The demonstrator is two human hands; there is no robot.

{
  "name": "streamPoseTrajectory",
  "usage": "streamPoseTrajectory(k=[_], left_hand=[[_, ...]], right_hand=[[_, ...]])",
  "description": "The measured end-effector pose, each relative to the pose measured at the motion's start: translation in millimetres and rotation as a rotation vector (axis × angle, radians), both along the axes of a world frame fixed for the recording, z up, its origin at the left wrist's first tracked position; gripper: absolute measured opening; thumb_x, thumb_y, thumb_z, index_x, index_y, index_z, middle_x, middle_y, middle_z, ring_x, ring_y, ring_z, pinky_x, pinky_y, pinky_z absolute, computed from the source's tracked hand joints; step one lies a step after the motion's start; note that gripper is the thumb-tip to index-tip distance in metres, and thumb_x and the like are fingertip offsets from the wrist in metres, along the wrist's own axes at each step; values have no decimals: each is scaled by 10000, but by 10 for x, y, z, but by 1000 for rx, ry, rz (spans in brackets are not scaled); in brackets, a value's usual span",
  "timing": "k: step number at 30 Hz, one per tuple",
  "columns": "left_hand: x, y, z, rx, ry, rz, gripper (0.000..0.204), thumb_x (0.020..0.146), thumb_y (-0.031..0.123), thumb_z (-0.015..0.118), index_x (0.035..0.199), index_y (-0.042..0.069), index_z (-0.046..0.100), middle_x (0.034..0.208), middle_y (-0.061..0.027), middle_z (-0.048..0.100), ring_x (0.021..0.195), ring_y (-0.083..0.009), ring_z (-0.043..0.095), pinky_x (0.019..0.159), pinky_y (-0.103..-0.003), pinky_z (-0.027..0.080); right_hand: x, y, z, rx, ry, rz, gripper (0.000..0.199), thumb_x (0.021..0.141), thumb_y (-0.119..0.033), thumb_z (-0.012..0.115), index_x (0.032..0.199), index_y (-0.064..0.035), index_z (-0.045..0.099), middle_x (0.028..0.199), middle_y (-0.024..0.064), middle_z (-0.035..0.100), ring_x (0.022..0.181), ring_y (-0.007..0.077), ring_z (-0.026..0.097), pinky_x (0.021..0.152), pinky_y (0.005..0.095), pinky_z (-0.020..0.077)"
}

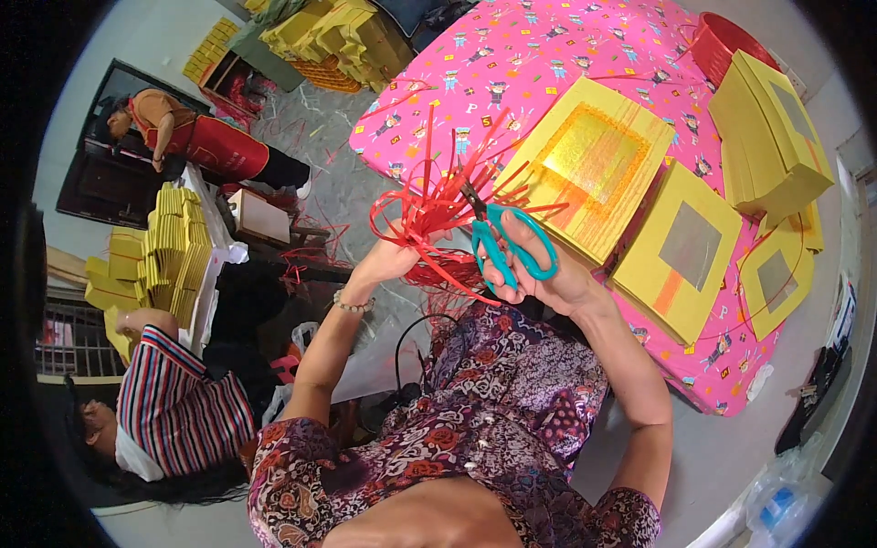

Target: Cutting red plastic binding straps using scissors in a workshop.

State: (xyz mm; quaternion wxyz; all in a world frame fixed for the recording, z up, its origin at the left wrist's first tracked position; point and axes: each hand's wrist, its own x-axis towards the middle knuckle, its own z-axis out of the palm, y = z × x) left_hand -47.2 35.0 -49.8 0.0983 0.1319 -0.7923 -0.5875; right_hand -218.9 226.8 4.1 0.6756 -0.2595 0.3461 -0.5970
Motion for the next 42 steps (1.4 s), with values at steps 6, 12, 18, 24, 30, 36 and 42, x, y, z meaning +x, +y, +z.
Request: streamPoseTrajectory(k=[6, 12, 18, 24, 30, 36, 42], left_hand=[[16, 33, -71, 108, 5, 21, 230, 858, -24, 508, 1080, -15, 568, 981, -89, 644, 942, -165, 602, 830, -319, 486], [43, -18, -114, 52, 93, 33, 194, 889, 63, 506, 1070, 19, 562, 795, -11, 568, 734, -89, 521, 608, -251, 435], [59, -48, -19, 395, -80, 80, 140, 851, 28, 501, 975, 12, 563, 633, 64, 395, 527, -36, 340, 456, -208, 259], [-54, 24, 63, 270, -51, 29, 78, 852, 50, 552, 926, 27, 559, 741, 47, 486, 682, -56, 455, 573, -248, 390], [-45, 12, 140, 180, -100, -16, 104, 864, 66, 561, 959, 23, 563, 817, 49, 515, 756, -59, 452, 639, -255, 410], [-73, -12, 232, 142, -62, -73, 137, 878, 89, 553, 989, 9, 562, 846, 31, 538, 777, -76, 461, 677, -268, 426], [-106, -49, 179, 58, -41, -128, 196, 879, 78, 544, 1060, 8, 571, 924, -3, 590, 847, -88, 498, 756, -276, 438]], right_hand=[[-16, -23, -36, -21, -38, -62, 513, 881, -565, 472, 938, -57, 516, 615, 4, 480, 438, 65, 402, 390, 180, 296], [-83, 36, 25, -18, -64, -196, 505, 885, -543, 483, 923, -41, 519, 599, -4, 475, 418, 39, 383, 374, 162, 287], [-29, 177, 42, -224, -169, -56, 592, 900, -568, 415, 1010, 6, 504, 649, 55, 505, 490, 107, 467, 428, 212, 372], [48, 205, 46, -182, 224, 136, 537, 886, -564, 451, 1027, -46, 472, 716, 15, 527, 564, 68, 519, 471, 170, 359], [28, 175, 107, -74, 336, 138, 707, 781, -662, 530, 1040, -6, 484, 704, 30, 523, 533, 73, 476, 471, 192, 398], [-55, 160, 148, -140, 327, 206, 493, 884, -481, 527, 1082, -37, 444, 721, 12, 480, 601, 62, 478, 509, 185, 391], [-99, 152, 104, -127, 329, 217, 474, 883, -466, 534, 1078, -43, 447, 713, 9, 475, 602, 60, 478, 507, 187, 385]])
